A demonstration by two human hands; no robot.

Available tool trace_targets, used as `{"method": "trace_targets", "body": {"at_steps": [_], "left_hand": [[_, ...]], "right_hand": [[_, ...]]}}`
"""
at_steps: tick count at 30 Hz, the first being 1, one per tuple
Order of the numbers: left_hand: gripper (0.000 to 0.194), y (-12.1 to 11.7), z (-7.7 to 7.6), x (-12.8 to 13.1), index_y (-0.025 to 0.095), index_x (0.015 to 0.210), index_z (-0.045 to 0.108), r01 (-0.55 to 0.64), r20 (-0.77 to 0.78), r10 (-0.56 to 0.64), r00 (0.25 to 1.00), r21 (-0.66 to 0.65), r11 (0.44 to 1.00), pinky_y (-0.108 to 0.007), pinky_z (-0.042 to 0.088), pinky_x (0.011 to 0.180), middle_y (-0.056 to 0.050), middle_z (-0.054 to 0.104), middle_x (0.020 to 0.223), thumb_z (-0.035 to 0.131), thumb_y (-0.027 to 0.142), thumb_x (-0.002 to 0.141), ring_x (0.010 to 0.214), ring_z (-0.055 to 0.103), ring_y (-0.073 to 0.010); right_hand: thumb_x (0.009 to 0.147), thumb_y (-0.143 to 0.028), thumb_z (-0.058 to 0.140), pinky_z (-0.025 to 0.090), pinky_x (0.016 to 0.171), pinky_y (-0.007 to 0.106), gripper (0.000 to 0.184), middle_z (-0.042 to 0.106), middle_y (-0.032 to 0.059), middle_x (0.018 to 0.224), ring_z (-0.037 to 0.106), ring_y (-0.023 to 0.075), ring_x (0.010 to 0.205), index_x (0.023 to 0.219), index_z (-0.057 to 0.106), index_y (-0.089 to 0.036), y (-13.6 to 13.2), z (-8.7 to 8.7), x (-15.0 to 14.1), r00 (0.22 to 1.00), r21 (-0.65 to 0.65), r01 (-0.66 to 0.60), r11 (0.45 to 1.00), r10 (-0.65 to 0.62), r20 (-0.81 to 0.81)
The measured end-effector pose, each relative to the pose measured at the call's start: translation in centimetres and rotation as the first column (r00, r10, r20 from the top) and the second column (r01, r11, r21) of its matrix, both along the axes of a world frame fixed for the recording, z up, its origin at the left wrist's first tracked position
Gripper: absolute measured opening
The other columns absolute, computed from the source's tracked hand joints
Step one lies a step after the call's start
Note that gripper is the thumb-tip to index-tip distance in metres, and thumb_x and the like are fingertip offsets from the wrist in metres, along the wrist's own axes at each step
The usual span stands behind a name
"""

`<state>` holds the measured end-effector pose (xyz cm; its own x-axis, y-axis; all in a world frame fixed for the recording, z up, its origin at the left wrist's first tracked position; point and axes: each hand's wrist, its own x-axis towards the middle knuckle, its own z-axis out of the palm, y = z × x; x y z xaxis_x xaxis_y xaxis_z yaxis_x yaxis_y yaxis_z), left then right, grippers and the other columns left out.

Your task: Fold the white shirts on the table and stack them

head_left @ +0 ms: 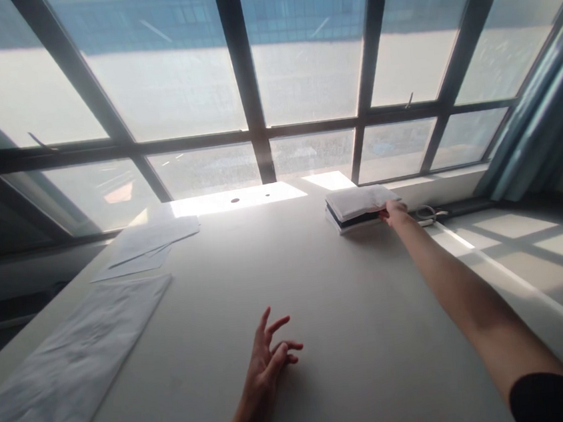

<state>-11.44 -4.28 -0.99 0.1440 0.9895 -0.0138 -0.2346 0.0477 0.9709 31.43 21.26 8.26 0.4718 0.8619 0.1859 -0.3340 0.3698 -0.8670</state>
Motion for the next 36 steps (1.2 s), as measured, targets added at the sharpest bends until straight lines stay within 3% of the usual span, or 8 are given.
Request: {"method": "trace_targets", "body": {"at_steps": [3, 5, 9, 13, 20, 24, 30, 36], "left_hand": [[0.084, 0.0, 0.2, 0.1, 0.035, 0.161, 0.028, 0.001, -0.027, 0.000, 1.000, 0.004, 1.000, -0.033, 0.059, 0.073, -0.017, 0.053, 0.145, 0.070, 0.051, 0.091, 0.091, 0.072, -0.0236], [0.082, 0.1, 0.3, 0.2, 0.033, 0.160, 0.030, 0.006, -0.038, -0.006, 0.999, 0.010, 1.000, -0.033, 0.059, 0.074, -0.017, 0.054, 0.143, 0.071, 0.051, 0.090, 0.091, 0.072, -0.0235], [0.079, 0.0, 0.5, 0.2, 0.031, 0.158, 0.031, 0.014, -0.038, -0.013, 0.999, 0.025, 1.000, -0.033, 0.058, 0.074, -0.016, 0.055, 0.140, 0.069, 0.051, 0.091, 0.091, 0.072, -0.0229], [0.075, -0.1, 0.6, 0.4, 0.029, 0.156, 0.034, 0.019, -0.037, -0.018, 0.999, 0.032, 0.999, -0.033, 0.057, 0.075, -0.015, 0.057, 0.138, 0.068, 0.051, 0.092, 0.092, 0.071, -0.0222], [0.057, -0.6, 0.9, 1.1, 0.019, 0.130, 0.063, 0.071, -0.059, -0.067, 0.996, 0.061, 0.996, -0.031, 0.054, 0.071, -0.013, 0.068, 0.116, 0.070, 0.056, 0.087, 0.084, 0.070, -0.0202], [0.047, -0.8, 0.7, 1.3, 0.017, 0.112, 0.070, 0.116, -0.058, -0.112, 0.992, 0.064, 0.991, -0.028, 0.051, 0.067, -0.009, 0.072, 0.093, 0.070, 0.056, 0.087, 0.076, 0.068, -0.0179], [0.037, -1.1, -0.4, 1.9, 0.013, 0.096, 0.074, 0.073, -0.051, -0.068, 0.996, 0.112, 0.991, -0.030, 0.052, 0.069, -0.008, 0.071, 0.079, 0.069, 0.049, 0.089, 0.068, 0.064, -0.0166], [0.029, -1.2, 1.8, -0.2, 0.015, 0.103, 0.077, 0.195, -0.292, -0.128, 0.948, 0.213, 0.957, -0.035, 0.056, 0.081, -0.010, 0.075, 0.089, 0.064, 0.039, 0.093, 0.083, 0.070, -0.0202]], "right_hand": [[0.098, -0.033, 0.060, 0.053, 0.097, 0.041, 0.020, 0.064, 0.0137, 0.117, 0.060, 0.0247, 0.113, 0.108, 0.059, -0.016, -0.9, -0.5, -0.3, 0.926, -0.097, 0.235, 0.967, -0.192, 0.325], [0.098, -0.033, 0.058, 0.037, 0.116, 0.049, 0.032, 0.051, 0.0177, 0.145, 0.042, 0.0300, 0.138, 0.124, 0.057, -0.015, -1.4, -1.3, -1.8, 0.777, -0.068, 0.323, 0.944, -0.224, 0.588], [0.096, -0.037, 0.061, 0.007, 0.124, 0.062, 0.043, 0.041, 0.0169, 0.160, 0.022, 0.0364, 0.153, 0.135, 0.059, -0.017, -1.9, -2.8, -5.9, 0.421, -0.145, 0.297, 0.944, 0.007, 0.907], [0.102, -0.036, 0.049, 0.008, 0.125, 0.061, 0.045, 0.037, 0.0188, 0.163, 0.022, 0.0361, 0.154, 0.142, 0.056, -0.016, -3.5, -3.8, -10.6, 0.253, -0.179, 0.322, 0.930, 0.098, 0.963], [0.103, -0.035, 0.043, 0.024, 0.123, 0.053, 0.048, 0.042, 0.0193, 0.161, 0.031, 0.0322, 0.152, 0.144, 0.056, -0.015, -10.8, -8.5, -22.4, 0.231, -0.286, 0.043, 0.957, 0.268, 0.935], [0.101, -0.035, 0.045, 0.017, 0.123, 0.061, 0.053, 0.038, 0.0233, 0.162, 0.027, 0.0371, 0.154, 0.147, 0.054, -0.011, -14.9, -11.0, -27.2, 0.104, -0.335, -0.030, 0.942, 0.336, 0.936], [0.100, -0.035, 0.046, 0.021, 0.123, 0.059, 0.049, 0.040, 0.0157, 0.163, 0.028, 0.0323, 0.154, 0.147, 0.056, -0.022, -17.4, -11.6, -28.0, -0.202, -0.279, -0.375, 0.884, 0.215, 0.955], [0.102, -0.038, 0.038, 0.027, 0.121, 0.059, 0.052, 0.041, 0.0159, 0.162, 0.031, 0.0330, 0.153, 0.149, 0.055, -0.022, -17.4, -11.8, -27.1, -0.258, -0.226, -0.381, 0.897, 0.132, 0.957]]}}
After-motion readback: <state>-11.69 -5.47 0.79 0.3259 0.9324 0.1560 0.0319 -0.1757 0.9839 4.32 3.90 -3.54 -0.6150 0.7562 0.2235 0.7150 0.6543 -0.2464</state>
